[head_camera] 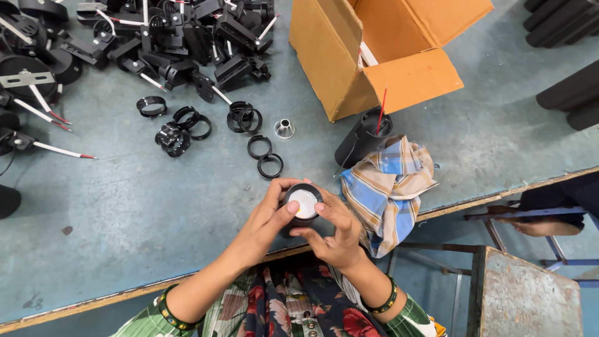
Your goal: The person assembles cylindrical electronic components by inserting a perforated disc into a black housing, then securing it with a black ring. The person handles multiple units one at a time, placing finished assemblies on the table.
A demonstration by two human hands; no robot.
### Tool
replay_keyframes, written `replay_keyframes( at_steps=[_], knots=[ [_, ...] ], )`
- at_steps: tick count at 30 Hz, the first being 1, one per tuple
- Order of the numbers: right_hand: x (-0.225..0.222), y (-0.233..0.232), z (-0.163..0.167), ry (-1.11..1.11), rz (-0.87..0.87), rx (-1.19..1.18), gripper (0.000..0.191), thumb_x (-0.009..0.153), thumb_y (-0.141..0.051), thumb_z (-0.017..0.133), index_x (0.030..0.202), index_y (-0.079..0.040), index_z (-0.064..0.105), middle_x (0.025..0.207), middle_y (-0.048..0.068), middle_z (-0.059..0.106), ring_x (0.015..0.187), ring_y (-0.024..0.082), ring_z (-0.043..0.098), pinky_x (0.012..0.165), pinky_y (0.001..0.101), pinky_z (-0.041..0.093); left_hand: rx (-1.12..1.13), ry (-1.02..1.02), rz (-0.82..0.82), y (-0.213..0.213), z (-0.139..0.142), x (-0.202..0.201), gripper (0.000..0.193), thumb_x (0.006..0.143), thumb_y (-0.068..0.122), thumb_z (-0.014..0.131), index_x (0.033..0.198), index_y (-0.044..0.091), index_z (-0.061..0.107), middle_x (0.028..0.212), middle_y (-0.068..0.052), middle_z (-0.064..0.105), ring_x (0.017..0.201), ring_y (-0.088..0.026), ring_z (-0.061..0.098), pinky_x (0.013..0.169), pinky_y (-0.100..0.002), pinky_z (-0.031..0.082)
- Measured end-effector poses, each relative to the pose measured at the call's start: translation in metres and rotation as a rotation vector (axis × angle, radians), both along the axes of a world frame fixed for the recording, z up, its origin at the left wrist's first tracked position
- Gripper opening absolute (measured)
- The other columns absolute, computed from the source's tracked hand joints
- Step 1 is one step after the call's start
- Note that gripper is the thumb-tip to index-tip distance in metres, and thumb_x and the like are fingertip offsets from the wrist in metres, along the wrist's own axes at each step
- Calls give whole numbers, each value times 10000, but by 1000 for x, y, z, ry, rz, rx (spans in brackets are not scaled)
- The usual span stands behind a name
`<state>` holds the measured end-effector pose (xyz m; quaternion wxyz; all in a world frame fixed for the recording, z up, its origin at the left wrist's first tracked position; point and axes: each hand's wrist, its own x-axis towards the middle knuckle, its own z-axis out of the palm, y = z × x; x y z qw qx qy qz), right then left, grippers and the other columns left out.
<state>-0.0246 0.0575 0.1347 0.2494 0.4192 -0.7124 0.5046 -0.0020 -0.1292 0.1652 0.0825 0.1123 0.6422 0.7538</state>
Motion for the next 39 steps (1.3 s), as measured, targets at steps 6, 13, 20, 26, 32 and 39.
replay_keyframes(
  at_steps=[6, 13, 20, 26, 32, 39],
  knots=[
    [6, 2, -14, -136, -28, -9, 739, 849, -128, 888, 1405, -166, 404, 1388, 292, 622, 1239, 387, 711, 1029, 421, 591, -386, 297, 74, -25, 48, 4, 736, 877, 413, 721, 1464, 71, 438, 1411, -148, 501, 1291, -279, 530, 1033, -369, 458],
    [7, -12, -39, -647, 269, -166, 970, 879, -452, 801, 1577, -76, 243, 1492, 229, 555, 1406, 330, 565, 1193, 405, 427, -886, 554, -112, -30, 93, 4, 686, 769, 406, 825, 1346, 126, 580, 1287, -96, 562, 1139, -334, 544, 917, -442, 487],
    [-3, -29, -54, -606, 104, 122, 805, 787, -330, 868, 1426, -32, 479, 1277, 171, 705, 1191, 306, 724, 1001, 379, 563, -933, 652, 38, -47, 78, 12, 582, 792, 400, 799, 1282, 127, 642, 1280, -94, 578, 1138, -311, 558, 881, -394, 530],
    [-8, -35, -41, -312, 87, 130, 711, 654, -285, 906, 1255, -51, 607, 1119, 153, 720, 989, 324, 750, 861, 385, 587, -1029, 856, 94, -70, 47, 6, 552, 794, 457, 797, 1162, 75, 644, 1143, -102, 592, 959, -301, 621, 762, -384, 553],
    [-6, -36, -32, -311, 50, 129, 686, 633, -269, 917, 1211, -52, 619, 1011, 130, 709, 881, 308, 743, 775, 369, 583, -988, 1107, 109, -69, 26, -6, 501, 825, 433, 772, 1114, 41, 657, 1059, -118, 609, 799, -265, 653, 654, -351, 554],
    [-5, -35, -38, -292, 35, 83, 669, 654, -209, 861, 1258, -55, 616, 1078, 131, 724, 942, 298, 760, 820, 364, 599, -988, 946, 118, -61, 53, 3, 469, 813, 381, 801, 1137, 77, 651, 1095, -94, 614, 854, -264, 667, 697, -363, 567]
  ],
)
